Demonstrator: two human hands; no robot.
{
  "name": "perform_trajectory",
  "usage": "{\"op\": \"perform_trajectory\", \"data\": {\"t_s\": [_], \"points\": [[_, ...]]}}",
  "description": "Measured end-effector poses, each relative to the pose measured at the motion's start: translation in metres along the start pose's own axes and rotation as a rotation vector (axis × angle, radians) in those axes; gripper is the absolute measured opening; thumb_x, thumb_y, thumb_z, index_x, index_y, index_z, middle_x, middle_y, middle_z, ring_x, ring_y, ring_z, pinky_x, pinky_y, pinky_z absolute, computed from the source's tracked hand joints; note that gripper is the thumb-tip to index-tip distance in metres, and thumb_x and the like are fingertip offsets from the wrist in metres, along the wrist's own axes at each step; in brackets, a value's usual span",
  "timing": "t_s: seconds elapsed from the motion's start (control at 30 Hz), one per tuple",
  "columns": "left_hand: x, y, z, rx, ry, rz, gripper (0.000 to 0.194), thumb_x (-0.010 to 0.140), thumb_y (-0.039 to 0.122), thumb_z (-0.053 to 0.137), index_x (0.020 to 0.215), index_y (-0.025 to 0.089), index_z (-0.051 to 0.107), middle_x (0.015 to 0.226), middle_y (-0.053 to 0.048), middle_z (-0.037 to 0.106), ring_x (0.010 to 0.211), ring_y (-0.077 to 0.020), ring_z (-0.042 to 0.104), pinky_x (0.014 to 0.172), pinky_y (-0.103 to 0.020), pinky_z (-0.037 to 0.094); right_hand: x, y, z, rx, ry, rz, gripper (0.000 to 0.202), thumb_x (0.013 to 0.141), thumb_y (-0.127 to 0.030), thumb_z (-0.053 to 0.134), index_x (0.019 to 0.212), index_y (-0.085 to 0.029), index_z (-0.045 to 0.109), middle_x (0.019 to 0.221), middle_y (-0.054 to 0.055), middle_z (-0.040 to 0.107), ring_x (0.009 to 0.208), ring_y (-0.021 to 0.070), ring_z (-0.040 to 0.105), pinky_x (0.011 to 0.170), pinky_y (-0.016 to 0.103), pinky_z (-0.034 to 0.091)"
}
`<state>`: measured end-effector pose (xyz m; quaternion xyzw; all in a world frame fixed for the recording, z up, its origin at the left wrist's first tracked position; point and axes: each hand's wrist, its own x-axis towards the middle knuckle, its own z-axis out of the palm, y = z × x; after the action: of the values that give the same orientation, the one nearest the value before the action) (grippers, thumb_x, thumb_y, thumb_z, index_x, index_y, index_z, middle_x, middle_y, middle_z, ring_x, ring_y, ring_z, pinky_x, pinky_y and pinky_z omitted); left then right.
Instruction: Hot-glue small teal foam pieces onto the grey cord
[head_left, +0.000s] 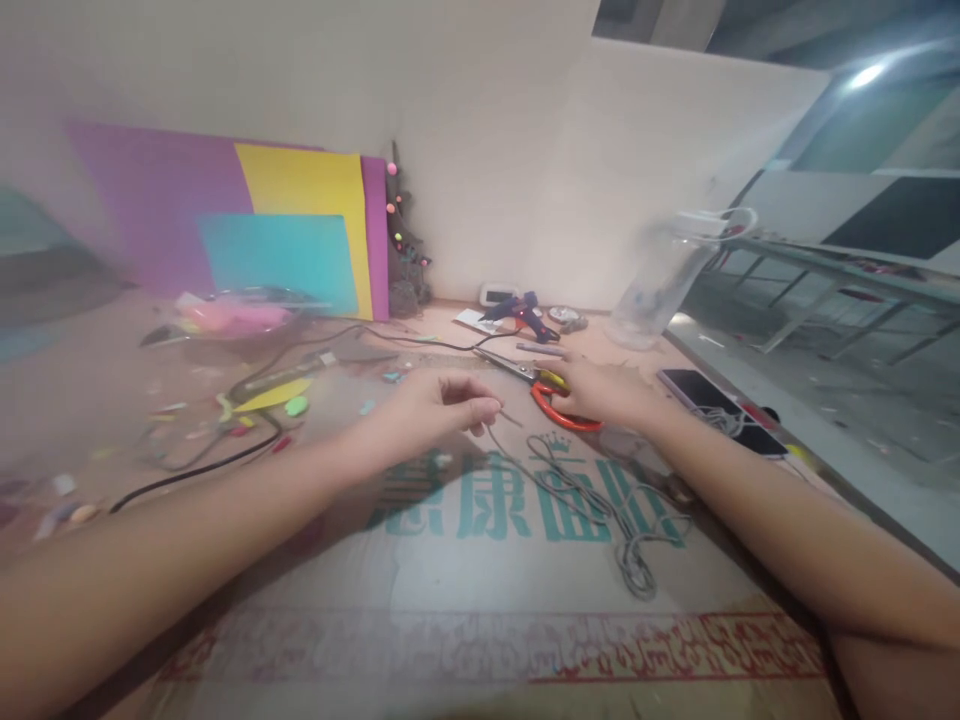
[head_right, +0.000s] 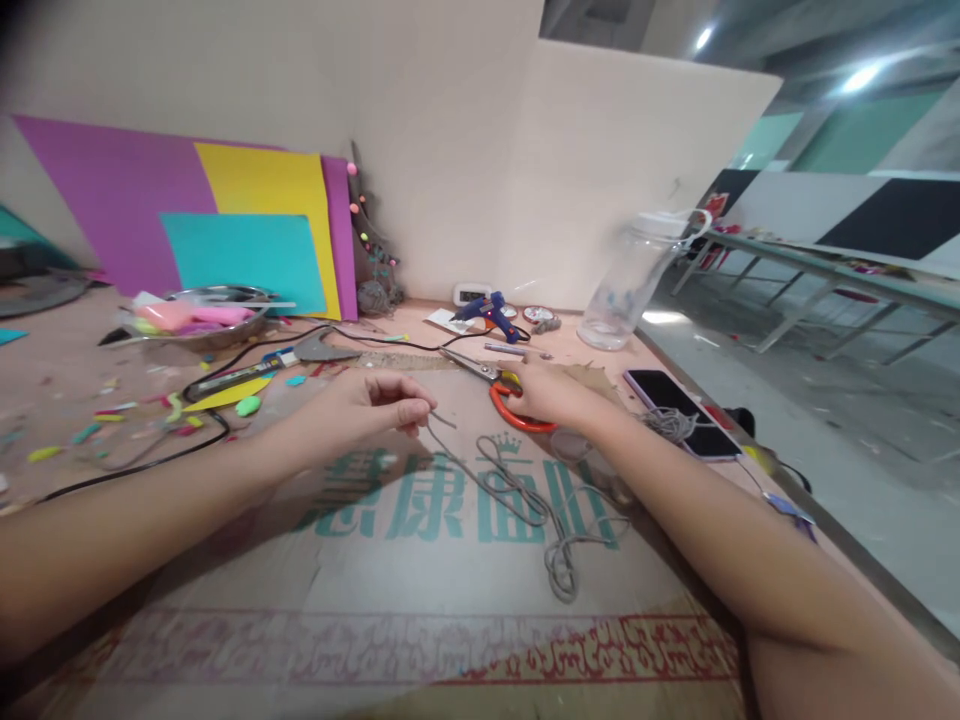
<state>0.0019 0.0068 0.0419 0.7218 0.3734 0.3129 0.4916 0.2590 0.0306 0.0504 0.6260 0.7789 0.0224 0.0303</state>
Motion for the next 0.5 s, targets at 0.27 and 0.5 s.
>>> {"op": "perform_trajectory", "data": {"t_s": [0.27, 0.5], "points": [[-0.001, 0.009, -0.007, 0.136, -0.011, 0.015, 0.02, 0.085, 0.027, 0.066, 0.102, 0.02, 0.076, 0.082, -0.002, 0.076, 0.078, -0.0153, 0.069, 0.07, -0.025, 0.051, -0.001, 0.0, -0.001, -0.011, 0.054, 0.057, 0.047, 0.09, -0.035, 0.055, 0.134, -0.02, 0.06, 0.124, 0.019, 0.066, 0.081, 0.0284, 0.07, 0.067, 0.032, 0.048], [0.003, 0.0, -0.013, 0.092, 0.027, 0.145, 0.034, 0.092, 0.046, 0.057, 0.088, 0.015, 0.071, 0.067, 0.0, 0.064, 0.064, -0.0123, 0.06, 0.061, -0.023, 0.045, -0.003, 0.004, 0.004, 0.046, 0.052, 0.044, 0.063, 0.086, -0.029, 0.059, 0.149, -0.028, 0.047, 0.132, 0.019, 0.063, 0.081, 0.0289, 0.072, 0.066, 0.033, 0.05]]}}
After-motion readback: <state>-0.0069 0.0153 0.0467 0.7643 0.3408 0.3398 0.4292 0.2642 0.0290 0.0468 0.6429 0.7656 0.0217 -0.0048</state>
